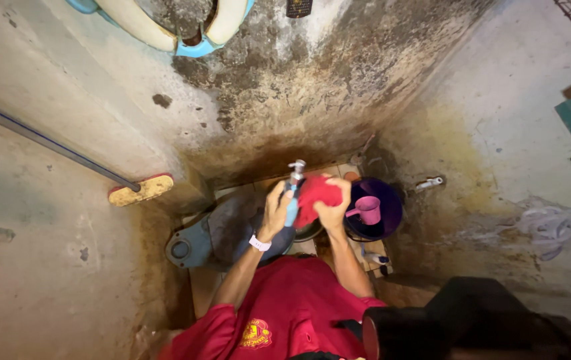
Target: The person wipes a pump dispenser with a cloth, applies liquid from the dispenser onto the cloth and handles a small plastic bag in a bathroom.
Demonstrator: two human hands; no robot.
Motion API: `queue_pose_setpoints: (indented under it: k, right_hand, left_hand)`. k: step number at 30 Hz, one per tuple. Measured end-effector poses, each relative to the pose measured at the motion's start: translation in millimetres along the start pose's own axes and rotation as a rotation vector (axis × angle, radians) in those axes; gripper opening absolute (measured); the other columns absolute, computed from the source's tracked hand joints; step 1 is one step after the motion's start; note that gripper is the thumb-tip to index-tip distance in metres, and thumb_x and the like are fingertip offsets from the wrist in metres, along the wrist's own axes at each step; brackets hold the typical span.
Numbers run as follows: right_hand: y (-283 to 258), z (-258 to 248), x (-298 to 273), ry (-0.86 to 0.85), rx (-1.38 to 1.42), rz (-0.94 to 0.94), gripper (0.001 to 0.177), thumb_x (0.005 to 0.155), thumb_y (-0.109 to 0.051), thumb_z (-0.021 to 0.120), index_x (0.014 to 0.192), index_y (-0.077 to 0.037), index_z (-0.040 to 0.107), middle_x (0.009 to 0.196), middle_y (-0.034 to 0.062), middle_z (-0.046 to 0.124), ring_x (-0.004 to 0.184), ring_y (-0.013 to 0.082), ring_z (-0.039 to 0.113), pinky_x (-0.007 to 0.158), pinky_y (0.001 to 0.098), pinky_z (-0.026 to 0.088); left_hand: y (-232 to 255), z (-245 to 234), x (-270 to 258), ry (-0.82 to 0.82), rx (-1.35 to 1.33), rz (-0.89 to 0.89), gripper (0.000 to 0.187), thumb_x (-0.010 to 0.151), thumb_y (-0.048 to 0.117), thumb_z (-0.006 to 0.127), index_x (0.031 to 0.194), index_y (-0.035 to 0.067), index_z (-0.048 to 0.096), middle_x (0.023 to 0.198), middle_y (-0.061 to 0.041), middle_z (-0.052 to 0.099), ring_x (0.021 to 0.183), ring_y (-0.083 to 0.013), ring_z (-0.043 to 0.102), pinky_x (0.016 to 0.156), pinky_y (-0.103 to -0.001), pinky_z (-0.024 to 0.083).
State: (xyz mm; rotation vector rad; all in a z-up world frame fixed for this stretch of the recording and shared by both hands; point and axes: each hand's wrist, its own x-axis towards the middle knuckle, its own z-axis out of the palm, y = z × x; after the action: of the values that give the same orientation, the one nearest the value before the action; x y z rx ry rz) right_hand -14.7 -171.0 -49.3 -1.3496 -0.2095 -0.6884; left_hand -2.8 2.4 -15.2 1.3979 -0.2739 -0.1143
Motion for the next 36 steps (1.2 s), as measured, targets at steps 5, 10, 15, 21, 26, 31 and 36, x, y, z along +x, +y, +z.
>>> queue_pose_setpoints:
  k: [5, 10, 15, 21, 26, 31, 36]
  right_hand:
    - [17.9, 1.2, 5.9, 0.010, -0.072, 0.109, 0.055, 0.072, 0.008, 0.067, 0.124, -0.003, 0.052, 0.122, 0.0151, 0.061, 0.113, 0.0232, 0.062, 0.103, 0.0360, 0.050]
    - [-1.2, 1.3, 0.9, 0.123, 0.013, 0.109, 0.052, 0.077, 0.004, 0.066, 0.126, -0.003, 0.051, 0.119, 0.0112, 0.060, 0.107, 0.0200, 0.063, 0.098, 0.0342, 0.053]
    - [5.6, -3.8, 14.8, 0.032, -0.035, 0.247, 0.052, 0.078, 0.002, 0.071, 0.126, -0.002, 0.052, 0.114, 0.0129, 0.062, 0.105, 0.0203, 0.063, 0.095, 0.0344, 0.053]
    - [-17.2, -8.0, 2.1, -0.078, 0.023, -0.105, 0.055, 0.074, -0.004, 0.071, 0.124, -0.007, 0.048, 0.123, 0.0124, 0.061, 0.115, 0.0206, 0.062, 0.102, 0.0344, 0.052]
    - [-6.3, -3.5, 8.7, 0.070, 0.113, 0.169, 0.052, 0.082, -0.017, 0.076, 0.125, -0.007, 0.049, 0.114, 0.0117, 0.059, 0.104, 0.0244, 0.063, 0.094, 0.0380, 0.053]
    - [19.8, -12.9, 7.6, 0.233, 0.655, 0.591, 0.050, 0.086, -0.041, 0.062, 0.125, -0.010, 0.055, 0.118, 0.0085, 0.063, 0.110, 0.0242, 0.062, 0.100, 0.0409, 0.049]
    - [56.9, -7.4, 14.6, 0.128, 0.937, 0.217, 0.026, 0.112, -0.038, 0.037, 0.114, -0.015, 0.051, 0.100, 0.0091, 0.054, 0.097, 0.0270, 0.056, 0.094, 0.0459, 0.049]
  left_hand:
    - [3.0, -4.0, 5.4, -0.030, 0.126, 0.080, 0.036, 0.105, 0.024, 0.055, 0.131, 0.001, 0.066, 0.099, -0.012, 0.070, 0.087, -0.0129, 0.056, 0.080, -0.031, 0.050]
    - [-4.4, 2.6, 12.8, 0.010, -0.061, 0.137, 0.032, 0.102, 0.016, 0.061, 0.127, 0.003, 0.047, 0.108, -0.005, 0.061, 0.096, -0.0121, 0.057, 0.082, -0.028, 0.049]
    - [-12.6, 4.3, 9.5, -0.102, -0.083, 0.128, 0.037, 0.091, 0.006, 0.073, 0.114, 0.004, 0.044, 0.094, -0.006, 0.063, 0.085, -0.0112, 0.057, 0.074, -0.026, 0.050]
    - [-8.3, 7.1, 14.4, -0.150, -0.140, 0.012, 0.034, 0.094, 0.013, 0.070, 0.115, 0.005, 0.044, 0.091, -0.006, 0.065, 0.080, -0.0106, 0.061, 0.069, -0.028, 0.052]
    - [37.6, 2.0, 24.7, -0.204, 0.296, 0.289, 0.041, 0.092, 0.016, 0.081, 0.113, 0.005, 0.049, 0.087, -0.014, 0.065, 0.077, -0.0245, 0.062, 0.069, -0.038, 0.054]
    - [36.7, 46.5, 48.1, -0.326, 1.039, 0.403, 0.034, 0.099, 0.029, 0.066, 0.118, 0.006, 0.051, 0.097, -0.019, 0.066, 0.075, -0.0376, 0.069, 0.058, -0.046, 0.054]
    - [6.4, 91.4, 59.4, -0.135, 1.337, 0.749, 0.029, 0.099, 0.033, 0.062, 0.116, 0.010, 0.057, 0.087, -0.016, 0.061, 0.068, -0.0336, 0.066, 0.053, -0.041, 0.053]
